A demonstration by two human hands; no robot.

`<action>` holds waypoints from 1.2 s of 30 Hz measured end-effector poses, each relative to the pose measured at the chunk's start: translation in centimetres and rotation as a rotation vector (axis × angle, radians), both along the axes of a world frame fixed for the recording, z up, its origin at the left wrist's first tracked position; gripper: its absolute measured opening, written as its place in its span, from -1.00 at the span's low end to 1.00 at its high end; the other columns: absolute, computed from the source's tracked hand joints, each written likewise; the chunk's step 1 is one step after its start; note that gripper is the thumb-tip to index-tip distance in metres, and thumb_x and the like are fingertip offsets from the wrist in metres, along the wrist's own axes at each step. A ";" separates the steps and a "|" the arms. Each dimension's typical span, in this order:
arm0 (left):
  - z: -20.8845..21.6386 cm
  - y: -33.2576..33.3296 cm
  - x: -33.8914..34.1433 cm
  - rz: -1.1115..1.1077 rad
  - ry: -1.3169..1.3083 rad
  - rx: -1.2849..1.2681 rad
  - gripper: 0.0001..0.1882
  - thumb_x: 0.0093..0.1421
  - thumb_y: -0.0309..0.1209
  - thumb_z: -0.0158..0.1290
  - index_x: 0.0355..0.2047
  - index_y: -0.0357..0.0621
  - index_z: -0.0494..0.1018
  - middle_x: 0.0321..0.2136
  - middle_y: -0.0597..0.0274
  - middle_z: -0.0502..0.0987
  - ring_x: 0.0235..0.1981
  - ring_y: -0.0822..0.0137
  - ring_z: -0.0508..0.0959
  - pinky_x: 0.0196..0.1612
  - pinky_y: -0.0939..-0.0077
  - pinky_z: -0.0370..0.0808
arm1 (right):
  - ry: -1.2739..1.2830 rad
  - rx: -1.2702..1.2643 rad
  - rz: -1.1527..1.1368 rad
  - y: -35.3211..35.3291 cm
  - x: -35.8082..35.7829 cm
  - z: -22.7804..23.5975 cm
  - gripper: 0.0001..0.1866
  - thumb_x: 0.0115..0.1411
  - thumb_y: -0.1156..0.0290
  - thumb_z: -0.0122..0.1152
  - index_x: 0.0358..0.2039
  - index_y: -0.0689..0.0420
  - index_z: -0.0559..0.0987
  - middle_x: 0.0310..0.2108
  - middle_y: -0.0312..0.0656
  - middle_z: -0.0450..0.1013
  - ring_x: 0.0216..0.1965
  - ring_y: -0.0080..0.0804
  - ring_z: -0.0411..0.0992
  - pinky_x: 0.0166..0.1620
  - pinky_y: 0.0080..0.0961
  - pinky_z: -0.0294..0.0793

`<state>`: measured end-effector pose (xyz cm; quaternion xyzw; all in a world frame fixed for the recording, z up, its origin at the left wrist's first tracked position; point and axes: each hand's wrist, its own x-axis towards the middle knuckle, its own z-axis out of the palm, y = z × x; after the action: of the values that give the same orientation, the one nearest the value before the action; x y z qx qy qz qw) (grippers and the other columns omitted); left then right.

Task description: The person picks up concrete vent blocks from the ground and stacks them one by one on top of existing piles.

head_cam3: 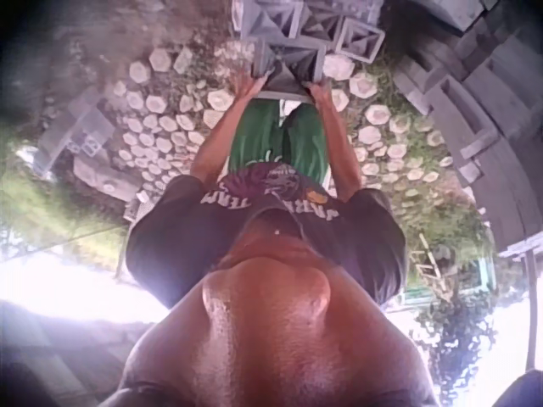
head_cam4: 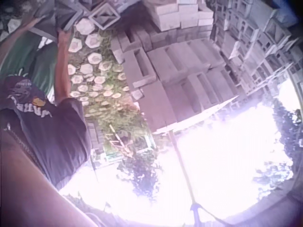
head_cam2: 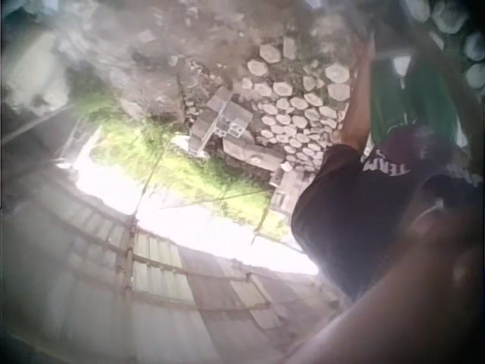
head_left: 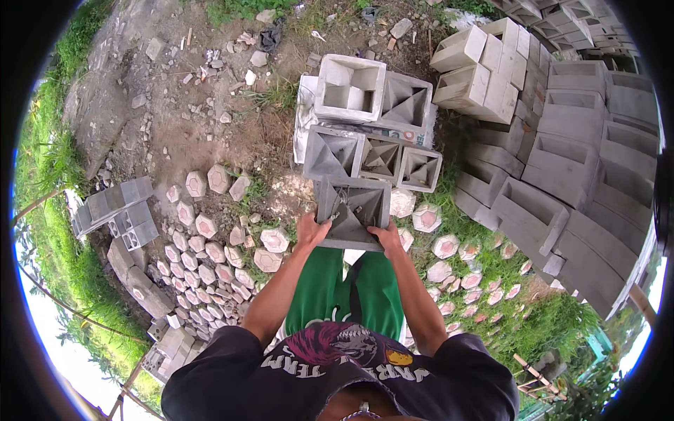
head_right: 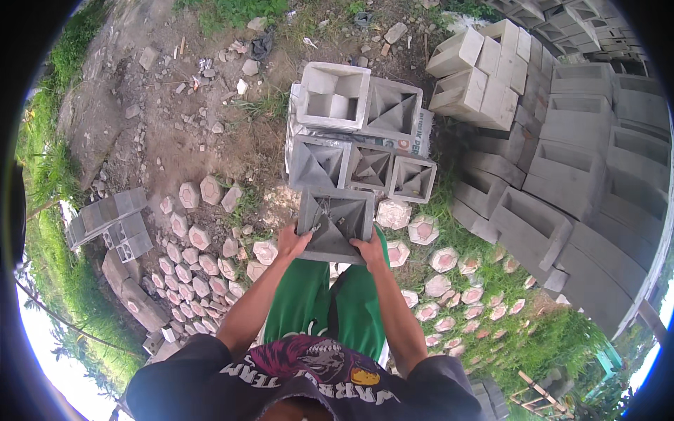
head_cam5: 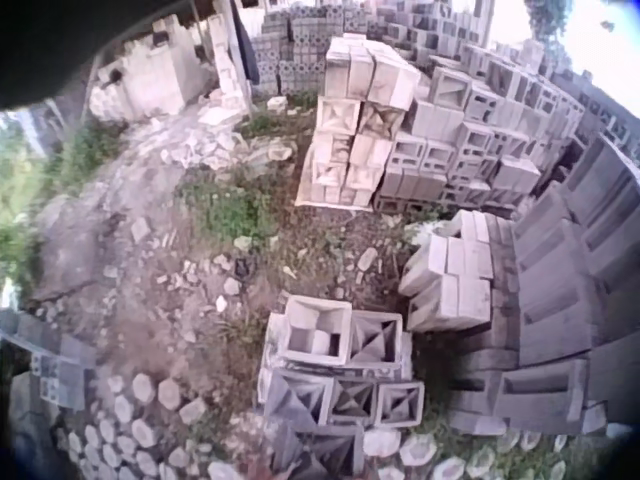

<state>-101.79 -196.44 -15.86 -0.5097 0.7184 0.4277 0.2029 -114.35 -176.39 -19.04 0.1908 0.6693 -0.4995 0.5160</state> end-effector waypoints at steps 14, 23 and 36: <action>-12.1 -9.9 -2.0 0.132 0.244 -0.011 -0.22 -0.12 -0.38 0.11 0.22 -0.15 0.27 -0.16 -0.16 0.56 -0.18 -0.02 0.60 -0.10 0.26 0.51 | 0.271 -0.072 -0.016 -9.1 -0.4 -10.9 -0.36 -0.08 0.63 0.03 0.12 0.29 0.31 -0.13 -0.13 0.43 -0.14 -0.34 0.37 -0.04 -0.51 0.35; -14.2 -12.3 -3.3 0.151 0.334 0.026 -0.28 -0.10 -0.47 0.04 0.18 -0.21 0.30 -0.23 -0.05 0.60 -0.29 0.26 0.61 -0.18 0.42 0.51 | 0.427 -0.197 -0.072 -11.5 -0.7 -14.5 -0.33 -0.07 0.63 -0.01 0.16 0.31 0.25 -0.07 -0.13 0.39 -0.09 -0.37 0.33 0.02 -0.55 0.30; -14.3 -14.2 -5.0 0.148 0.239 0.116 -0.28 -0.07 -0.52 0.02 0.20 -0.31 0.26 -0.18 -0.04 0.60 -0.25 0.32 0.61 -0.16 0.49 0.51 | 0.443 -0.093 0.011 -12.9 -2.3 -14.3 -0.25 -0.06 0.51 0.05 0.22 0.38 0.18 -0.05 0.03 0.41 -0.02 -0.25 0.36 0.09 -0.44 0.30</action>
<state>-106.81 -210.61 -30.16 -0.4944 0.6718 0.5400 0.1131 -116.61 -189.31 -33.35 0.0489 0.7434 -0.5569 0.3673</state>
